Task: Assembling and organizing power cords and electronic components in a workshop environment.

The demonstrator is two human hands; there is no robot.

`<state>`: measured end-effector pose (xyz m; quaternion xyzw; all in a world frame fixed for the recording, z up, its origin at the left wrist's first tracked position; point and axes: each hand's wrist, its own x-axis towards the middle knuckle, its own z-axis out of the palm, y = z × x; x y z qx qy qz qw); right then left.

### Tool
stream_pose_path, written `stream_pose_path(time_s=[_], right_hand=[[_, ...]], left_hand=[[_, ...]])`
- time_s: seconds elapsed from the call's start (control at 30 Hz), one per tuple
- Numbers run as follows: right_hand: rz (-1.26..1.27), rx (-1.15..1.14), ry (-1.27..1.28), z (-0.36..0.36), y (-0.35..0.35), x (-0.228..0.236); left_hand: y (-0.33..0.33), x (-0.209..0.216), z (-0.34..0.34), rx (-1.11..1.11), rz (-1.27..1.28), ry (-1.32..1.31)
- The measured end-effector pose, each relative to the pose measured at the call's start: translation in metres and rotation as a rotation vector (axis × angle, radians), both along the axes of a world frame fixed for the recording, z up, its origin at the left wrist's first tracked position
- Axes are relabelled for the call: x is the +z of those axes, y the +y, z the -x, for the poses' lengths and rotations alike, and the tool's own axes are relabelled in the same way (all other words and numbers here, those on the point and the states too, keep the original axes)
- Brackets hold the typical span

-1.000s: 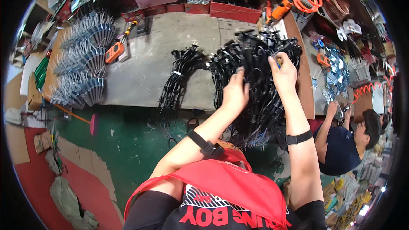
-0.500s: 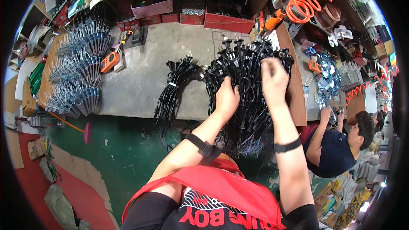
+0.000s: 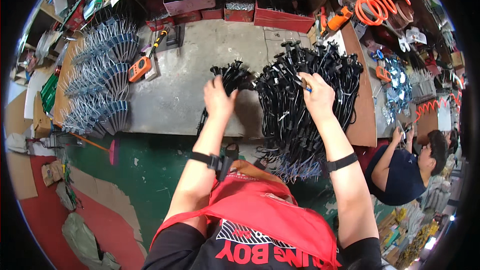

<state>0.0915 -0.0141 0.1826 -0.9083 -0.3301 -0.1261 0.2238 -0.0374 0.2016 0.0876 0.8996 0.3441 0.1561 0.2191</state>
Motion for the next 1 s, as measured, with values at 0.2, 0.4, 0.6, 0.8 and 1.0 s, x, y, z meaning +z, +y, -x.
stream_pose_path(time_s=[0.2,0.4,0.6,0.8,1.0], right_hand=[[-0.042,0.093,-0.015,-0.010,0.003,-0.009],[-0.009,0.068,0.192,0.011,-0.010,-0.001],[-0.244,0.207,0.227,0.031,-0.041,0.012],[-0.691,0.042,0.321,0.050,-0.097,0.031],[-0.811,-0.159,0.548,0.063,-0.157,0.043]], left_hand=[[0.024,-0.068,0.016,0.030,-0.015,0.397],[0.019,-0.076,0.046,0.032,0.446,0.317],[-0.044,0.004,0.050,0.056,0.976,-0.462],[-0.124,0.097,-0.015,-0.126,0.624,-0.477],[-0.196,0.096,-0.082,-0.323,0.193,-0.259]])
